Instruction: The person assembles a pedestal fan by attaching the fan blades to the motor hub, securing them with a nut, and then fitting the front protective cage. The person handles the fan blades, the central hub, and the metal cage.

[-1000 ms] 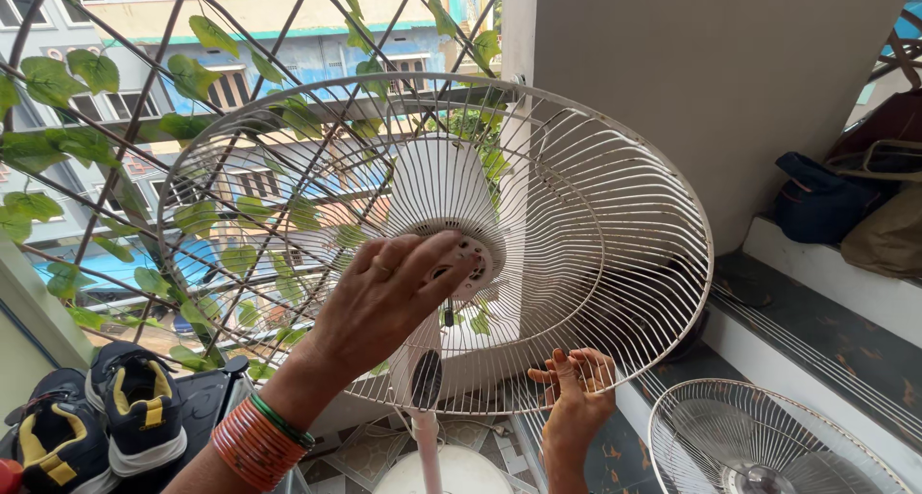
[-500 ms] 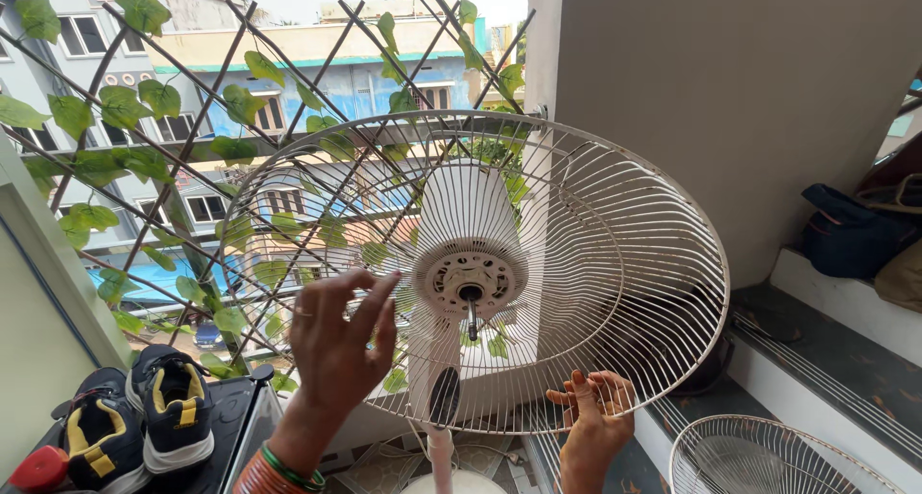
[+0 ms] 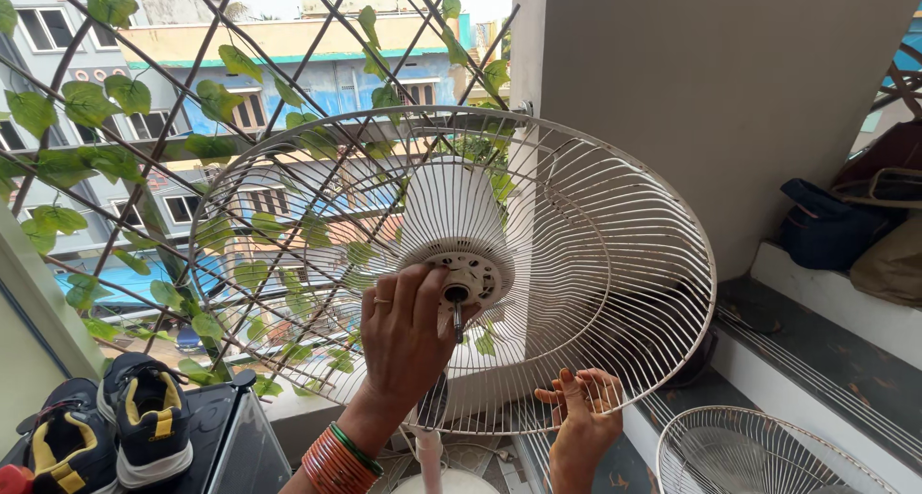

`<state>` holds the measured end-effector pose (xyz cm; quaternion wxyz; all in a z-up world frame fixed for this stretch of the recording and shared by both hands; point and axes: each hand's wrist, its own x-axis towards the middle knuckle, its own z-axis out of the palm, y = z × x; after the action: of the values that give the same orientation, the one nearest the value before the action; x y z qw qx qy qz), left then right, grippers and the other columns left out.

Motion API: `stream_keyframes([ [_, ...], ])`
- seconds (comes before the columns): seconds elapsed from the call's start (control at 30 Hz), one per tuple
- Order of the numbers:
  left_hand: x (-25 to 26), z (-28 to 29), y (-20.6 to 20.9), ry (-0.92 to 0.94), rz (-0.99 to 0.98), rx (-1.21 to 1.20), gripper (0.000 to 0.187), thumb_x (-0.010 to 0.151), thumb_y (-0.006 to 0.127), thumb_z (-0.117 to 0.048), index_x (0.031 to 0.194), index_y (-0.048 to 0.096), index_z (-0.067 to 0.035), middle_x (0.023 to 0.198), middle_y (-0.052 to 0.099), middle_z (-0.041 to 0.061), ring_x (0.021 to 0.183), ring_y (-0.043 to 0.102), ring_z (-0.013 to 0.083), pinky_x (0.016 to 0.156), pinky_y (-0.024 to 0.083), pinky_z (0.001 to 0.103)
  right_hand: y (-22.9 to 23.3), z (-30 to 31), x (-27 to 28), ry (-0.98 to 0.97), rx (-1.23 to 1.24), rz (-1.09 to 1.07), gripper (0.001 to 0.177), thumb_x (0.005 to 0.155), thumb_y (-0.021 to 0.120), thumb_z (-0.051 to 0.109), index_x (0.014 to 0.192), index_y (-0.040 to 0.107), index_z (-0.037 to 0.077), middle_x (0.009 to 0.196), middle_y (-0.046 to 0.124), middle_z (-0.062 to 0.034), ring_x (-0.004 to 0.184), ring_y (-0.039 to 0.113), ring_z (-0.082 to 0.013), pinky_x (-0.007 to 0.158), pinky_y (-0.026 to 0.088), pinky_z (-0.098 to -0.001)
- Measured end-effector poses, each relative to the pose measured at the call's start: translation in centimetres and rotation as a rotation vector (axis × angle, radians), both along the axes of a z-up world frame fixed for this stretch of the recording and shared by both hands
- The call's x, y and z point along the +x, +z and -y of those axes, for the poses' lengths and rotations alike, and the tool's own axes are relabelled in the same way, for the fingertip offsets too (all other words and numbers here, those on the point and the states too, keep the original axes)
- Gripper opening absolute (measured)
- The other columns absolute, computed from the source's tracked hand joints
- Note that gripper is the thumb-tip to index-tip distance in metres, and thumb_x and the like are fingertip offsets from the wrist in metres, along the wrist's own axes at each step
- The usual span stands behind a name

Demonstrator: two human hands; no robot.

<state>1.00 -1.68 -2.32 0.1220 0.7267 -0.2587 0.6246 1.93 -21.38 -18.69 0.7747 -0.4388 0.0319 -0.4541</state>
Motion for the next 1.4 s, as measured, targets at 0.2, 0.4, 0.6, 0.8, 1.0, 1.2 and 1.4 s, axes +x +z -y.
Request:
stream_keyframes([
  [0.2,-0.3,-1.2,1.4,-0.047,0.09,0.288,0.046,0.085,0.074,-0.008,0.13,0.064,0.001,0.12,0.059,0.009,0.107,0.058,0.024,0.092,0.047,0.04,0.5,0.1,-0.5,0.023,0.053,-0.146,0.02,0.089,0.074,0.011,0.101,0.059,0.005,0.074,0.066,-0.011,0.059,0.073,-0.027,0.04,0.04,-0.0247],
  [0.4,0.1,-1.7,2.2,0.0,0.064,0.484,0.046,0.088,0.073,-0.02,0.131,0.067,-0.007,0.129,0.058,-0.002,0.117,0.049,0.0199,0.1,0.041,0.037,0.3,0.0,-0.5,0.046,0.049,-0.138,0.02,0.089,0.073,0.011,0.101,0.058,0.006,0.076,0.067,-0.0099,0.06,0.074,-0.0253,0.04,0.043,-0.0235],
  [0.6,0.4,-2.3,2.6,-0.046,0.112,0.6,0.044,0.087,0.074,-0.024,0.129,0.066,-0.016,0.128,0.058,-0.007,0.121,0.049,0.0204,0.107,0.04,0.04,0.1,0.1,-0.3,0.041,0.017,-0.096,0.02,0.088,0.073,0.009,0.1,0.058,0.006,0.076,0.068,-0.0096,0.058,0.074,-0.0253,0.038,0.04,-0.0235],
  [0.8,-0.8,-2.1,1.9,-0.027,0.053,0.24,0.055,0.08,0.08,-0.029,0.126,0.063,-0.005,0.12,0.059,0.009,0.108,0.055,0.0248,0.087,0.045,0.041,0.3,0.2,-0.5,0.078,0.069,-0.123,0.02,0.088,0.074,0.013,0.101,0.06,0.007,0.076,0.068,-0.0108,0.059,0.074,-0.025,0.038,0.038,-0.0224],
  [1.0,-0.1,-0.2,0.9,0.016,0.076,0.162,0.044,0.086,0.082,-0.033,0.113,0.062,-0.005,0.111,0.058,0.007,0.099,0.057,0.0248,0.082,0.044,0.041,0.4,0.1,-0.6,0.064,0.071,-0.14,0.021,0.088,0.074,0.014,0.101,0.059,0.007,0.075,0.068,-0.0103,0.059,0.074,-0.0249,0.037,0.035,-0.0221],
  [1.2,-0.5,0.0,1.0,0.028,0.115,0.172,0.048,0.084,0.081,-0.024,0.122,0.065,-0.002,0.118,0.059,0.009,0.106,0.057,0.0255,0.089,0.044,0.042,-0.1,0.4,-0.2,0.035,0.008,-0.126,0.019,0.088,0.073,0.01,0.099,0.059,0.005,0.078,0.068,-0.0105,0.059,0.074,-0.026,0.038,0.042,-0.0261],
  [1.4,-0.6,-0.7,1.7,-0.007,0.128,0.27,0.046,0.082,0.082,-0.018,0.125,0.068,-0.01,0.122,0.057,0.005,0.112,0.054,0.0227,0.094,0.041,0.041,-0.7,0.5,0.3,0.031,0.012,-0.054,0.016,0.089,0.071,0.004,0.099,0.058,0.002,0.079,0.065,-0.0122,0.059,0.072,-0.0238,0.05,0.06,-0.0334],
])
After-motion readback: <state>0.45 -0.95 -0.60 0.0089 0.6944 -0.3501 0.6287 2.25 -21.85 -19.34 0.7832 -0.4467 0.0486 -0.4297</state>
